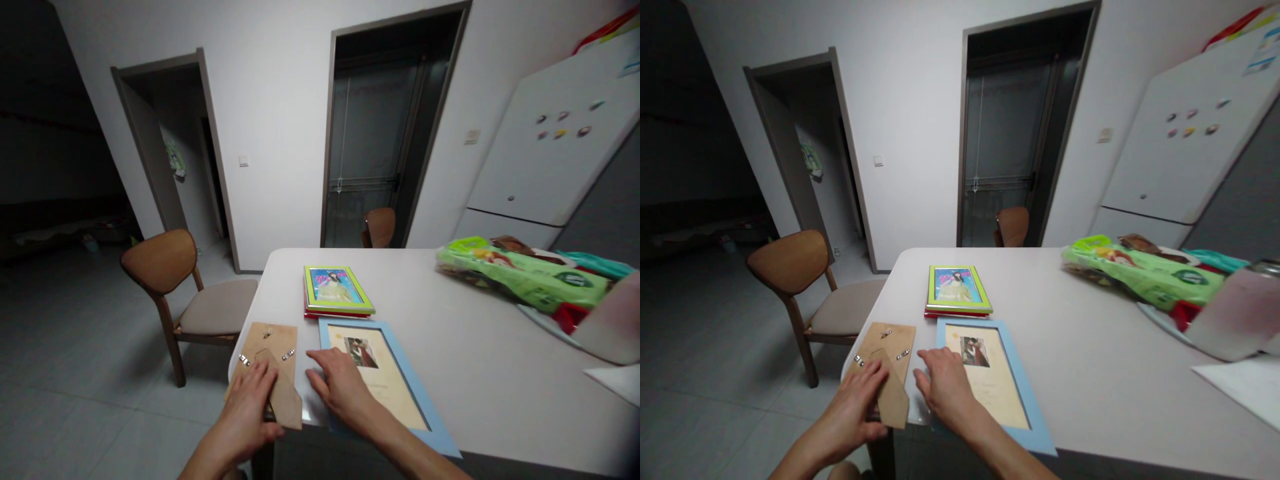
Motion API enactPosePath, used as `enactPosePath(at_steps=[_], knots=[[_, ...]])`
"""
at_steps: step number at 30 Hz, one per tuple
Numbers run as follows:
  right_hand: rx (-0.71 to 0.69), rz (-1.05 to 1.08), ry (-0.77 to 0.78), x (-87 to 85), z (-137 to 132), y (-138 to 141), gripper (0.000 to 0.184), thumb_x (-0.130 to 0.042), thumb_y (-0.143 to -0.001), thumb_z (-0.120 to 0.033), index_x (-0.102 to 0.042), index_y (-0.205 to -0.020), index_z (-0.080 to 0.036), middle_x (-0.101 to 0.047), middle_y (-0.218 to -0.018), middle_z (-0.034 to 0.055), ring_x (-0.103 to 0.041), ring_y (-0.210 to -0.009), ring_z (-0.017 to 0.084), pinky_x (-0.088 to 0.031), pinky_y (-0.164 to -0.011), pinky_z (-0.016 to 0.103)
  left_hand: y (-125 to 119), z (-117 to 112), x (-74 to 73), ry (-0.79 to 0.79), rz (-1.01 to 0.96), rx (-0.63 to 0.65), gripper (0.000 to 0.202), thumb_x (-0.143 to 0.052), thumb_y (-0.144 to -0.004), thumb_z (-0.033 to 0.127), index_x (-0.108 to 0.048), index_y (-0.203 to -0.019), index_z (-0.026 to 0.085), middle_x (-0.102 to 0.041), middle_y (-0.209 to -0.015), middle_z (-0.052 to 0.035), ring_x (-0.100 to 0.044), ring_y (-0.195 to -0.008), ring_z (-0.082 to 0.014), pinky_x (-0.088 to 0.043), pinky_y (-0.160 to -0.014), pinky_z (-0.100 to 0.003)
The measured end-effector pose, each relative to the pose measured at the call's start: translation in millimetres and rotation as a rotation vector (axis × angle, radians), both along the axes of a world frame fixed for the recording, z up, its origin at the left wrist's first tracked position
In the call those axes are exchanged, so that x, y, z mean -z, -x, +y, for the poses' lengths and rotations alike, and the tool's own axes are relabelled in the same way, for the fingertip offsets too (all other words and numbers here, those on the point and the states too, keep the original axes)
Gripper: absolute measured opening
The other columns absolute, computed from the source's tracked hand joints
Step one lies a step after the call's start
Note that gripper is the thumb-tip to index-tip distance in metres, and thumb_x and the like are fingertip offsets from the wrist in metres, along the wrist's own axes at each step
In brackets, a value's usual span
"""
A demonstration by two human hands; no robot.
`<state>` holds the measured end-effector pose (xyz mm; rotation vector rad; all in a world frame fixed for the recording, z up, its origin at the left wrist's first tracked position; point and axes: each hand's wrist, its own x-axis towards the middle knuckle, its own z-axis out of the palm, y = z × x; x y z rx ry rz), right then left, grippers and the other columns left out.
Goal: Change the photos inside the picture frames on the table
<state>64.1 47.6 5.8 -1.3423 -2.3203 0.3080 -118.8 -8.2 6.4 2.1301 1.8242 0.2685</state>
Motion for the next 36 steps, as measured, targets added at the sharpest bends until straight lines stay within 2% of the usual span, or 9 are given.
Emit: enactPosePath(at_steps=[2, 5, 10, 14, 18, 25, 29, 32, 36], knots=[[-0.023, -0.019, 0.023, 2.3, -5, 23, 0.036, -0.043, -0.073, -0.037, -0.054, -0.103, -0.019, -0.059, -0.092, 0.0084, -0.049, -0.088, 0.022, -0.033, -0.077, 0.035, 24, 1, 9.6, -0.027, 0.039, -0.099, 0.073, -0.061, -0.054, 0.018, -0.034, -0.122, 0.014, -0.024, -0.133, -0.0127, -0.019, -0.123, -0.0248, -0.017, -0.099, -0.044], [-0.003, -0.035, 0.022, 10.2, -9, 51, 0.045, -0.053, -0.062, -0.045, -0.054, -0.099, -0.019, -0.056, -0.093, 0.0099, -0.047, -0.087, 0.025, -0.034, -0.075, 0.037, 42, 2, 21.6, -0.106, 0.013, -0.121, 0.067, -0.058, -0.057, 0.012, -0.036, -0.120, 0.011, -0.027, -0.132, -0.0133, -0.021, -0.122, -0.0209, -0.021, -0.099, -0.036], [-0.020, 0.071, 0.108, 17.1, -10, 67, 0.052, -0.056, -0.056, -0.026, -0.049, -0.106, -0.016, -0.051, -0.096, 0.0097, -0.045, -0.089, 0.022, -0.036, -0.076, 0.032, 40, 3, 17.1, -0.102, -0.037, -0.102, 0.061, -0.059, -0.057, 0.010, -0.042, -0.115, 0.010, -0.034, -0.129, -0.0150, -0.031, -0.118, -0.0208, -0.025, -0.098, -0.033], [-0.020, 0.181, 0.117, 5.9, -9, 39, 0.057, -0.053, -0.055, -0.020, -0.047, -0.111, -0.013, -0.050, -0.100, 0.0103, -0.044, -0.094, 0.021, -0.035, -0.084, 0.031, 20, 5, -0.2, -0.148, -0.117, -0.065, 0.060, -0.062, -0.056, 0.012, -0.045, -0.114, 0.012, -0.035, -0.128, -0.0152, -0.033, -0.117, -0.0219, -0.026, -0.098, -0.035], [0.017, 0.209, 0.087, -8.6, -9, -14, 0.054, -0.049, -0.056, -0.018, -0.049, -0.110, -0.015, -0.051, -0.104, 0.0096, -0.044, -0.099, 0.021, -0.032, -0.089, 0.034, -22, 9, -13.9, -0.224, -0.212, 0.036, 0.060, -0.066, -0.056, 0.013, -0.045, -0.112, 0.017, -0.037, -0.127, -0.0128, -0.034, -0.116, -0.0232, -0.028, -0.097, -0.040], [0.124, 0.112, 0.161, -4.1, -11, -100, 0.051, -0.047, -0.057, -0.022, -0.051, -0.108, -0.018, -0.053, -0.107, 0.0079, -0.046, -0.101, 0.020, -0.032, -0.091, 0.033, -95, 19, -9.9, -0.111, -0.232, 0.222, 0.061, -0.069, -0.058, 0.023, -0.045, -0.113, 0.014, -0.038, -0.126, -0.0142, -0.033, -0.117, -0.0246, -0.028, -0.097, -0.036], [0.154, 0.067, 0.180, 6.9, -7, -116, 0.049, -0.047, -0.058, -0.022, -0.053, -0.106, -0.016, -0.054, -0.104, 0.0085, -0.047, -0.099, 0.020, -0.032, -0.090, 0.032, -107, 25, -2.6, -0.090, -0.205, 0.256, 0.054, -0.067, -0.061, 0.025, -0.047, -0.109, 0.013, -0.041, -0.124, -0.0137, -0.036, -0.115, -0.0233, -0.028, -0.097, -0.033], [0.150, 0.062, 0.158, 15.4, -4, -115, 0.044, -0.047, -0.058, -0.023, -0.056, -0.101, -0.017, -0.054, -0.100, 0.0078, -0.047, -0.097, 0.021, -0.033, -0.089, 0.033, -108, 28, 1.6, -0.077, -0.165, 0.281, 0.035, -0.062, -0.067, 0.027, -0.053, -0.099, 0.016, -0.047, -0.118, -0.0098, -0.039, -0.112, -0.0230, -0.029, -0.095, -0.036], [0.120, 0.050, 0.102, 21.4, -4, -112, 0.037, -0.049, -0.060, -0.023, -0.060, -0.095, -0.018, -0.054, -0.097, 0.0073, -0.047, -0.092, 0.021, -0.035, -0.086, 0.033, -107, 27, 6.1, -0.085, -0.121, 0.282, 0.029, -0.054, -0.073, 0.029, -0.053, -0.099, 0.016, -0.044, -0.122, -0.0093, -0.033, -0.116, -0.0233, -0.023, -0.097, -0.040]])
